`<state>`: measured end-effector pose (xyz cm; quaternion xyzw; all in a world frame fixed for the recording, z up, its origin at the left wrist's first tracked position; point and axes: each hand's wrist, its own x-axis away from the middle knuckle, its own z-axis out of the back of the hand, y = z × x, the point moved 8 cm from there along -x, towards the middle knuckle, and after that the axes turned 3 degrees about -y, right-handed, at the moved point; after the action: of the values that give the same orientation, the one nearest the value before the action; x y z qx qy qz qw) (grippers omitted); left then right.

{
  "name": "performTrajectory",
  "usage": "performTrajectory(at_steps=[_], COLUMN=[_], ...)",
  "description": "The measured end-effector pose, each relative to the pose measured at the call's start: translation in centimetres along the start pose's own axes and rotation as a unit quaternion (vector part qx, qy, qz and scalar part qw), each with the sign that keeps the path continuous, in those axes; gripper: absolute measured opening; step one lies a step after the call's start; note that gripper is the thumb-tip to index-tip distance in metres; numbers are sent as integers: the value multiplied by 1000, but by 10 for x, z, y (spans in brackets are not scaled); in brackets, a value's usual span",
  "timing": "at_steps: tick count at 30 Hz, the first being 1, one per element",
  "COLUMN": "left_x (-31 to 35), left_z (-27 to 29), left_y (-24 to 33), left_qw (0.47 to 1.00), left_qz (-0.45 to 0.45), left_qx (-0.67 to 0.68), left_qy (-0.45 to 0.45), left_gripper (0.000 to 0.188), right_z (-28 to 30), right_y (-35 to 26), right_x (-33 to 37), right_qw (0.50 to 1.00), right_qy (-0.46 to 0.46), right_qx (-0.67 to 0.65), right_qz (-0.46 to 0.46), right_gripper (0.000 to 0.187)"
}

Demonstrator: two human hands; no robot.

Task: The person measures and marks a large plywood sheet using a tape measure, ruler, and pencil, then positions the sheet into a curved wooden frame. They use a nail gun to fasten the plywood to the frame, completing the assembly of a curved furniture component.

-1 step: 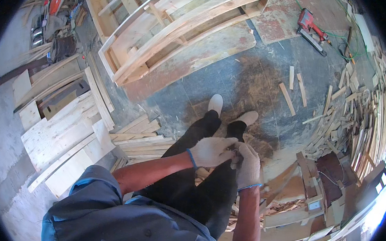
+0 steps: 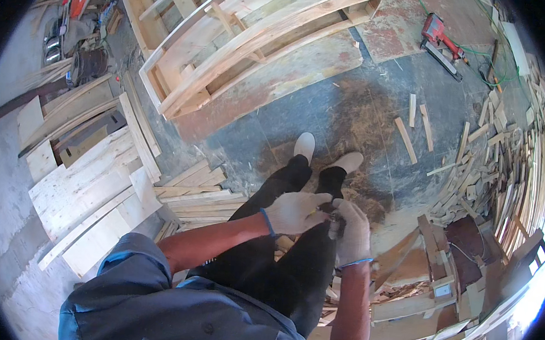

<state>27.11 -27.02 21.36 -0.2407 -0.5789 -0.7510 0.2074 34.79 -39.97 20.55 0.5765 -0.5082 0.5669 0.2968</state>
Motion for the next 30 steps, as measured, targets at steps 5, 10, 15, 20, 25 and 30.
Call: performTrajectory(at_steps=[5,10,15,20,25,30], left_x=[32,71,77,4,-70,-106], left_z=[18,60,60,75,105,123], left_y=[-83,-149,-200,-228,-252,-305], left_qw=[995,974,984,959,932,904], left_qz=[21,181,149,250,262,270], left_qx=[-47,-130,-71,-79,-140,-180], left_qy=[90,-29,65,110,210,278], left_gripper=[24,27,33,32,28,24], right_z=[67,239,272,145,132,121], right_y=[-96,-260,-323,-190,-36,44], right_x=[-22,-69,-128,-153,-178,-160], right_qw=[995,950,945,989,981,995], right_qy=[89,216,139,49,-14,65], right_qx=[13,15,-71,28,162,79], right_qz=[47,227,287,138,102,1], right_gripper=[16,15,19,21,21,25])
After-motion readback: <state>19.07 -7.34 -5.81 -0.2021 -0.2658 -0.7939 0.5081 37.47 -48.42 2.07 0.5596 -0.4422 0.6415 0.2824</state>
